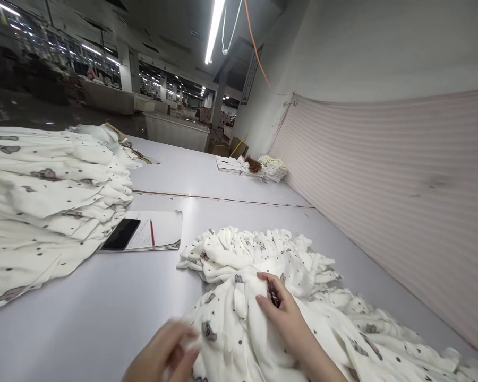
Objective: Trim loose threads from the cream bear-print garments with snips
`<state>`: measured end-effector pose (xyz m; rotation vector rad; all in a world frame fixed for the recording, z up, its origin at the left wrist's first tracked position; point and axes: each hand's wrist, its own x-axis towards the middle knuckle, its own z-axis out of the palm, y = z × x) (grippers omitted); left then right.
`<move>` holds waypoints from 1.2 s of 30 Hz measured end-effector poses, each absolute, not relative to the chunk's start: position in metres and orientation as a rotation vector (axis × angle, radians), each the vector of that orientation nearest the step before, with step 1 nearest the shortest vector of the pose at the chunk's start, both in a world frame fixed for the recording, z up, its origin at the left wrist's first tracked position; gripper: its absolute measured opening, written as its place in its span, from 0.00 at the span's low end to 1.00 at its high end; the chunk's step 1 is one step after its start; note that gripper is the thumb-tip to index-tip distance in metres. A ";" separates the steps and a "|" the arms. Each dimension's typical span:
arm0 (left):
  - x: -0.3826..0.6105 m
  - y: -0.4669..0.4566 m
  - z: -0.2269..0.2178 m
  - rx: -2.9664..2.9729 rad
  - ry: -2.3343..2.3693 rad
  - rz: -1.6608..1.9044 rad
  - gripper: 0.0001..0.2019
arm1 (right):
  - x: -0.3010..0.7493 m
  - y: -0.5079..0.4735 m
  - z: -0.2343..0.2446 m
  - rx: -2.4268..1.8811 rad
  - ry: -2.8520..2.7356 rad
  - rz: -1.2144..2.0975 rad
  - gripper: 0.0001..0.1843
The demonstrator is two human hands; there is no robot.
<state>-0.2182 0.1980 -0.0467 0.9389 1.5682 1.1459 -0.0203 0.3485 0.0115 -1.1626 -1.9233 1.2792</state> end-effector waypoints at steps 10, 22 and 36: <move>-0.194 0.298 -0.026 1.336 1.566 1.345 0.08 | -0.021 0.361 0.001 -1.189 -2.358 0.607 0.06; -0.209 0.278 -0.020 1.115 1.331 1.546 0.07 | -0.057 0.352 0.017 -0.882 -2.717 -0.671 0.13; -0.247 0.119 -0.120 0.011 1.694 1.698 0.22 | -0.066 0.274 -0.029 -1.073 -2.803 0.154 0.10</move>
